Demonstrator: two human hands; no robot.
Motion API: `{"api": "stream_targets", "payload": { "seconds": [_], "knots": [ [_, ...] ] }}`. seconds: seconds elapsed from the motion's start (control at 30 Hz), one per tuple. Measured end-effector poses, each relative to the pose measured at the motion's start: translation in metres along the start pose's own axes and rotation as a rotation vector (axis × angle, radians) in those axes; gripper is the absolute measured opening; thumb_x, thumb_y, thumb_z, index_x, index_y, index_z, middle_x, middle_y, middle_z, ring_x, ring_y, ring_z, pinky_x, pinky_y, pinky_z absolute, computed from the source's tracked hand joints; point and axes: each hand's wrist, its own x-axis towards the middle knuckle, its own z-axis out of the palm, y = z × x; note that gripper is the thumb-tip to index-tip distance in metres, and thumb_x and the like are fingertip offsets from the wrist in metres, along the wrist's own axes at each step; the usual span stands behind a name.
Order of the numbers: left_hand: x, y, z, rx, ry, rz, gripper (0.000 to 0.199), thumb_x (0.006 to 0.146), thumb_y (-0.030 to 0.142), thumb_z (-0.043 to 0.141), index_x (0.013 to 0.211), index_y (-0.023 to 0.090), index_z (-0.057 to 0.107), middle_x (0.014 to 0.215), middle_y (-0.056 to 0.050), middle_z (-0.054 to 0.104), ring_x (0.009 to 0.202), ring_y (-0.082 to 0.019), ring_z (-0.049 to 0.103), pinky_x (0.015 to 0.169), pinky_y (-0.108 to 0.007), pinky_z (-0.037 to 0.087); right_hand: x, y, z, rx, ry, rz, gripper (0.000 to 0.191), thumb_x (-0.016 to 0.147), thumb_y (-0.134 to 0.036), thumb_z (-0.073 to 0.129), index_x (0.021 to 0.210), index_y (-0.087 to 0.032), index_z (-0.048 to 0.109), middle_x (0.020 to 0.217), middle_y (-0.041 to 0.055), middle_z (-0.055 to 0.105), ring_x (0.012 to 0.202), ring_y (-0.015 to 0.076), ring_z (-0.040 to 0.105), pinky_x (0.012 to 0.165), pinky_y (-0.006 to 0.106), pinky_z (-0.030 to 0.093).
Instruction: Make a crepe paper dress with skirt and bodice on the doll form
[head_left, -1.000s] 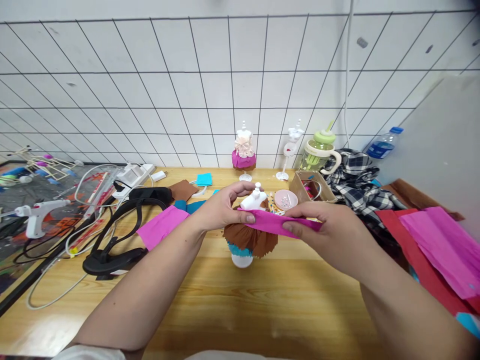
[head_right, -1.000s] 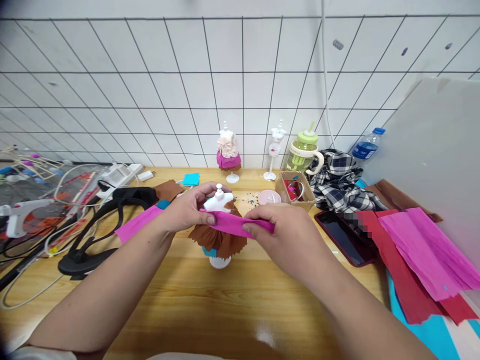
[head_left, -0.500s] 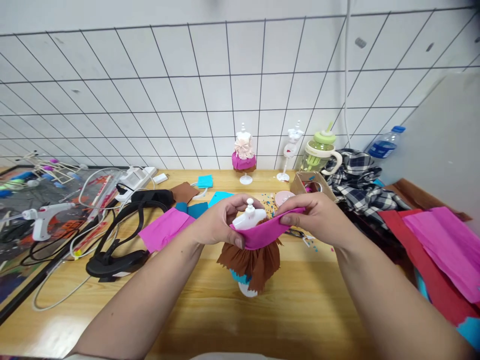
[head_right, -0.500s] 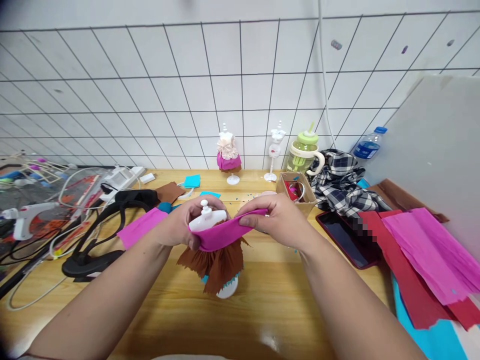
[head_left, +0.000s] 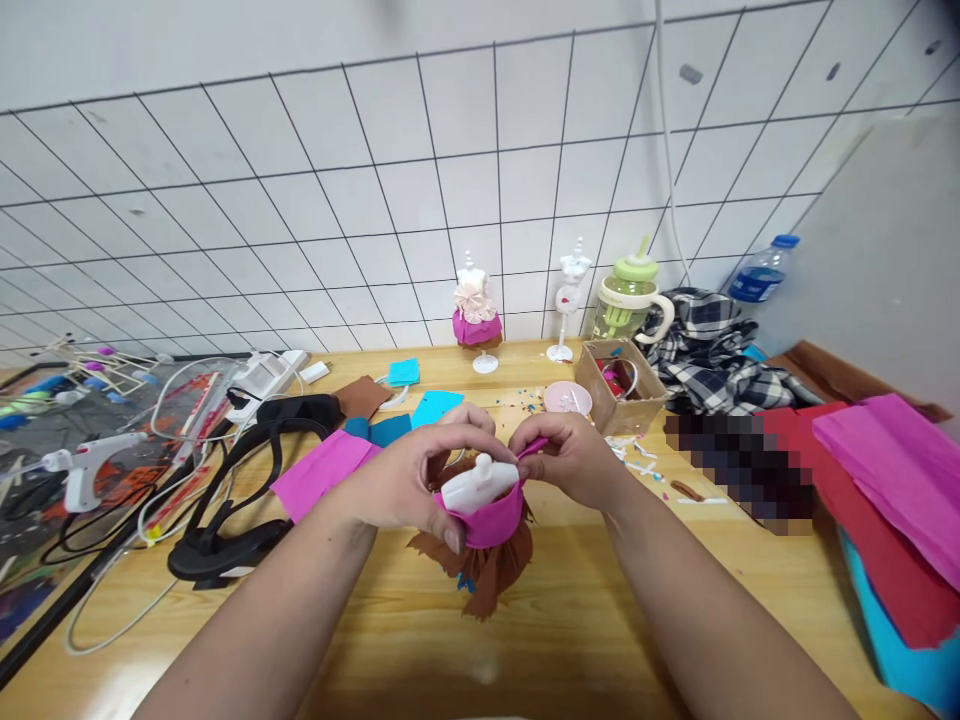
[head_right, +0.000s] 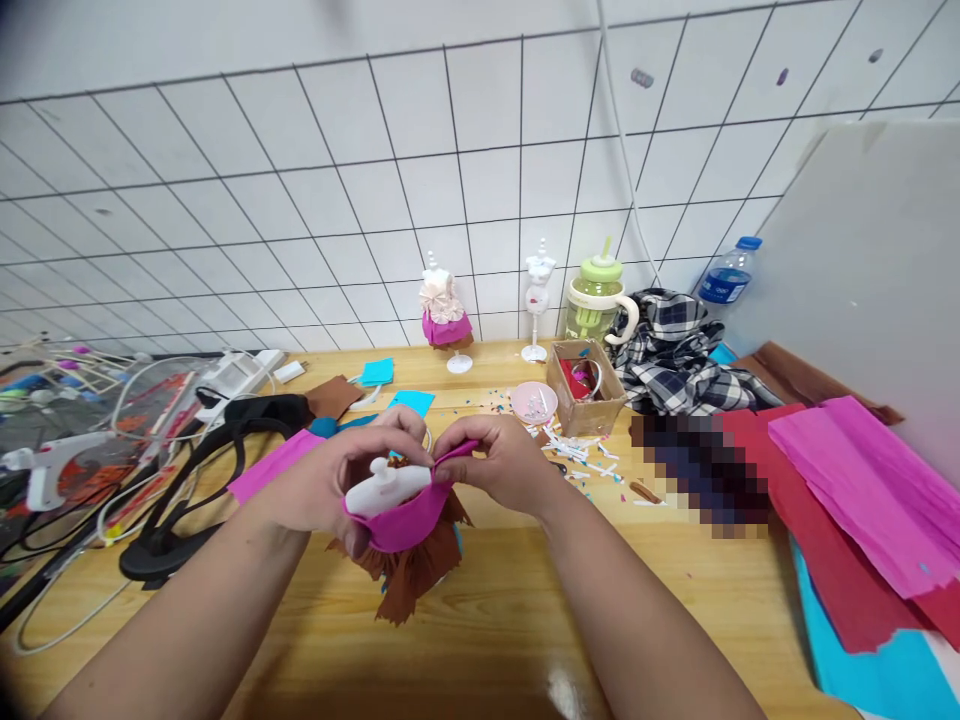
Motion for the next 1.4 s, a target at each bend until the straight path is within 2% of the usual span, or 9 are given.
{"api": "stream_targets", "payload": {
  "seconds": [0.2,0.4,0.47,0.7,0.83,0.9,1.03,1.17,1.4],
  "knots": [
    [-0.007,-0.003,-0.004,-0.110,-0.016,-0.027,0.079,0.043,0.044,0.092,0.112,0.026,0.058,0.088,0.000,0.060,0.078,-0.017,0.057,0.070,-0.026,0.044,0.001,0.002,0.006,0.083,-0.122,-0.086,0.023,0.071,-0.040,0.080,0.079,-0.019,0.075,0.077,0.0021,0.071,0.072,0.0136,0.064,0.069,0.025,0.051],
    [-0.006,-0.021,-0.011,0.109,0.397,0.171,0.070,0.035,0.057,0.089,0.082,0.021,0.053,0.094,-0.004,0.054,0.087,-0.019,0.051,0.072,-0.027,0.042,0.001,0.003,0.004,0.109,-0.020,-0.056,0.020,0.066,-0.035,0.084,0.075,-0.020,0.075,0.073,0.0008,0.071,0.068,0.0123,0.063,0.064,0.023,0.050],
    [-0.009,-0.025,-0.016,0.223,0.477,0.176,0.058,0.045,0.053,0.089,0.080,0.020,0.057,0.085,-0.002,0.055,0.079,-0.017,0.050,0.070,-0.028,0.041,0.001,0.002,0.002,0.086,0.041,-0.054,0.019,0.065,-0.034,0.085,0.073,-0.020,0.074,0.072,0.0006,0.071,0.068,0.0126,0.063,0.063,0.023,0.049],
    [-0.032,-0.006,-0.020,0.390,0.382,-0.026,0.038,0.077,0.039,0.074,0.112,0.025,0.071,0.100,-0.009,0.071,0.099,-0.026,0.061,0.090,-0.038,0.045,-0.004,-0.011,0.010,-0.165,0.163,-0.101,0.007,0.074,-0.025,0.078,0.076,-0.021,0.074,0.075,0.0003,0.072,0.070,0.0137,0.064,0.066,0.025,0.049],
    [-0.035,0.009,0.001,0.156,0.310,-0.173,0.085,0.062,0.049,0.083,0.137,0.024,0.051,0.123,-0.012,0.063,0.120,-0.034,0.054,0.099,-0.042,0.045,-0.010,-0.020,0.029,-0.375,0.207,-0.183,0.002,0.076,-0.021,0.075,0.076,-0.021,0.073,0.075,-0.0008,0.072,0.070,0.0130,0.064,0.067,0.025,0.047],
    [-0.033,0.010,0.015,0.117,0.371,-0.209,0.093,0.057,0.042,0.087,0.139,0.026,0.045,0.125,-0.011,0.061,0.116,-0.032,0.057,0.094,-0.039,0.049,-0.013,-0.023,0.037,-0.435,0.225,-0.199,0.002,0.078,-0.022,0.075,0.077,-0.022,0.073,0.077,-0.0010,0.073,0.072,0.0132,0.064,0.068,0.025,0.046],
    [-0.028,0.007,0.027,0.086,0.483,-0.239,0.072,0.059,0.028,0.087,0.123,0.024,0.053,0.104,-0.006,0.063,0.085,-0.021,0.063,0.068,-0.027,0.053,-0.016,-0.027,0.040,-0.449,0.124,-0.178,0.005,0.081,-0.018,0.070,0.082,-0.022,0.073,0.082,-0.0015,0.073,0.076,0.0126,0.064,0.071,0.024,0.046],
    [-0.024,0.010,0.022,0.091,0.433,-0.220,0.063,0.053,0.022,0.088,0.107,0.021,0.056,0.096,-0.004,0.060,0.078,-0.017,0.059,0.062,-0.023,0.051,-0.018,-0.033,0.030,-0.418,-0.010,-0.155,0.008,0.082,-0.020,0.069,0.087,-0.023,0.075,0.082,-0.0015,0.074,0.074,0.0124,0.065,0.069,0.023,0.048],
    [-0.021,0.016,0.024,0.151,0.321,-0.089,0.056,0.065,0.017,0.075,0.115,0.021,0.053,0.088,-0.002,0.062,0.071,-0.015,0.059,0.060,-0.022,0.050,-0.022,-0.038,0.024,-0.431,-0.003,-0.176,0.011,0.083,-0.023,0.070,0.090,-0.026,0.077,0.084,-0.0026,0.077,0.075,0.0125,0.069,0.070,0.022,0.049]
  ]
}}
